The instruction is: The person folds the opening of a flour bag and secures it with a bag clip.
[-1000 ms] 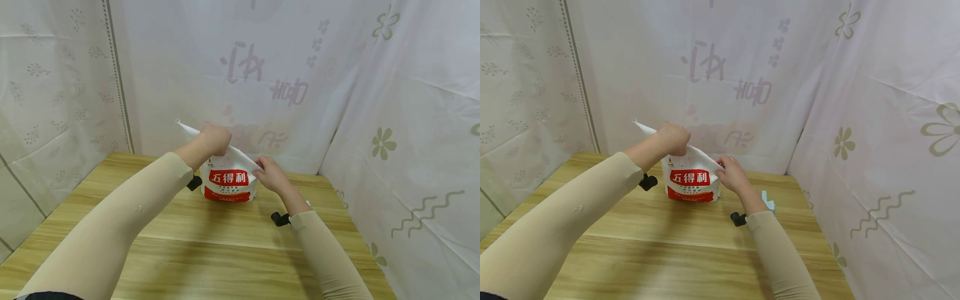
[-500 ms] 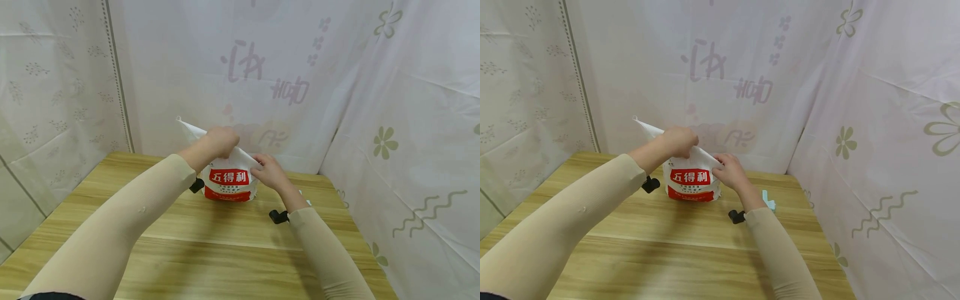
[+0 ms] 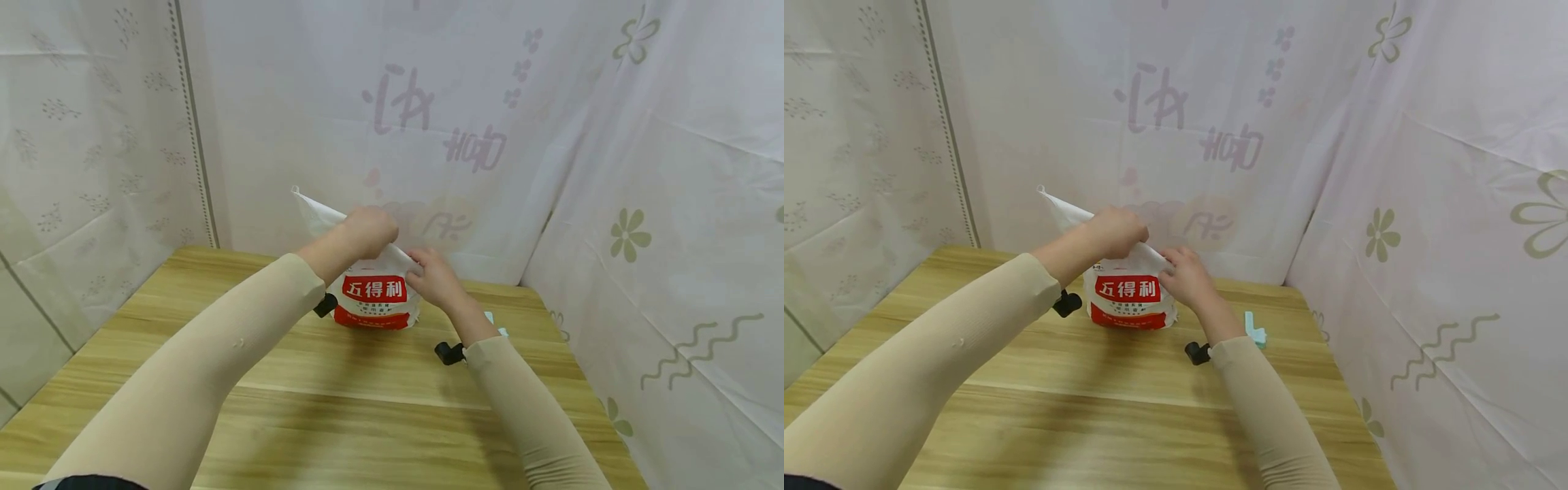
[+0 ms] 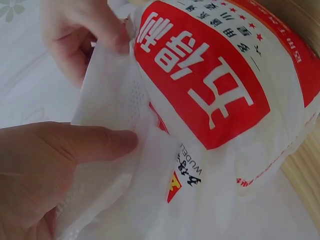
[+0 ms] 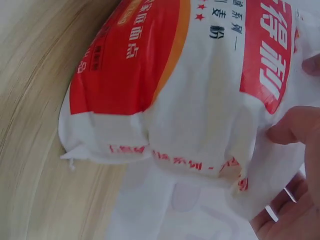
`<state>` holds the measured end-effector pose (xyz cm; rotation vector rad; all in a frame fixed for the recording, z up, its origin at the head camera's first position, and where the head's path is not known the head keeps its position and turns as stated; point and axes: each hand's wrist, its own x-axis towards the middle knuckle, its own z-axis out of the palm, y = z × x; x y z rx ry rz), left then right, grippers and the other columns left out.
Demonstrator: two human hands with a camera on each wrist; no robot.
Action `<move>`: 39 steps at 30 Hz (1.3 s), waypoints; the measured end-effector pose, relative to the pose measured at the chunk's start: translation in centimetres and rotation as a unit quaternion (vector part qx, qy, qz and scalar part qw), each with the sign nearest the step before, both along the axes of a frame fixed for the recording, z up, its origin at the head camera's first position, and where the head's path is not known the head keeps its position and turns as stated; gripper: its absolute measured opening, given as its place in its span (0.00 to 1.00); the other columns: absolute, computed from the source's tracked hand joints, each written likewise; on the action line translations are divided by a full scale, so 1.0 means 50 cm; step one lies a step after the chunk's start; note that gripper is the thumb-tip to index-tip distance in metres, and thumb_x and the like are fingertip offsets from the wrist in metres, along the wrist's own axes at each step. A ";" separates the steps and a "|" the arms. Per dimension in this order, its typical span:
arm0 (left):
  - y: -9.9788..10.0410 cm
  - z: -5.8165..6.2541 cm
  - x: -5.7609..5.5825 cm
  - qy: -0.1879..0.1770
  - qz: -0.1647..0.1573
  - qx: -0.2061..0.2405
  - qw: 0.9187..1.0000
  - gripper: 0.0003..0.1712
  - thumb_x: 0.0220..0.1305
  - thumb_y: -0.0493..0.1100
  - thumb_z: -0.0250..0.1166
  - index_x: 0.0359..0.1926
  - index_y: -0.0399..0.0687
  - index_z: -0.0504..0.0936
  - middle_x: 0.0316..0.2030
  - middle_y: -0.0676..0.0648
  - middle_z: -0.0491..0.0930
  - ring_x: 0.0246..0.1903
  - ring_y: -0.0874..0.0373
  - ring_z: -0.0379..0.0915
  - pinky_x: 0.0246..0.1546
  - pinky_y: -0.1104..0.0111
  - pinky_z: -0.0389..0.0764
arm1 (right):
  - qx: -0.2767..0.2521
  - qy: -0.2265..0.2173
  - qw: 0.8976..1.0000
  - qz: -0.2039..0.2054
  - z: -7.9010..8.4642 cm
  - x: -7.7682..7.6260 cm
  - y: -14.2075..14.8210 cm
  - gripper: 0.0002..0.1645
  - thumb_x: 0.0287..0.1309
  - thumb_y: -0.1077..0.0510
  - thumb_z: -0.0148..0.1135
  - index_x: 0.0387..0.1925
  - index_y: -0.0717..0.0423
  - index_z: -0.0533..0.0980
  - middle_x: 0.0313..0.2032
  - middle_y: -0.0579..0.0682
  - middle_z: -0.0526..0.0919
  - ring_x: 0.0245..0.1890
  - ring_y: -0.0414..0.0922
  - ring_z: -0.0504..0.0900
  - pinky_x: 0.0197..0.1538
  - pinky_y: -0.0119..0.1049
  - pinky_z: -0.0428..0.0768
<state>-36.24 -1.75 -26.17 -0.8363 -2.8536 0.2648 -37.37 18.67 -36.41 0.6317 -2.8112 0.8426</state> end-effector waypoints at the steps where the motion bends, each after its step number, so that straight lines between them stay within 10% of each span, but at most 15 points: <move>1: 0.000 -0.001 0.001 0.000 -0.002 0.000 1.000 0.09 0.74 0.41 0.72 0.52 0.49 0.90 0.48 0.45 0.90 0.48 0.47 0.84 0.55 0.49 0.88 | 0.001 0.001 1.000 0.004 0.000 0.000 -0.002 0.26 0.72 0.59 0.61 0.69 0.54 0.80 0.63 0.62 0.78 0.59 0.59 0.79 0.62 0.60 0.82; 21: -0.008 -0.002 0.002 0.031 0.019 -0.002 0.999 0.10 0.74 0.40 0.72 0.53 0.48 0.88 0.48 0.45 0.91 0.47 0.48 0.87 0.56 0.52 0.88 | -0.005 0.118 0.993 0.027 -0.004 0.010 -0.032 0.17 0.73 0.63 0.65 0.59 0.61 0.85 0.56 0.60 0.86 0.57 0.59 0.83 0.63 0.57 0.84; 39: -0.013 -0.010 -0.008 0.045 -0.002 -0.003 0.999 0.09 0.71 0.39 0.74 0.51 0.47 0.88 0.49 0.46 0.91 0.49 0.48 0.87 0.54 0.54 0.85 | 0.006 -0.011 1.000 0.005 0.016 -0.013 -0.038 0.18 0.69 0.59 0.64 0.57 0.57 0.85 0.53 0.58 0.84 0.47 0.55 0.78 0.52 0.54 0.82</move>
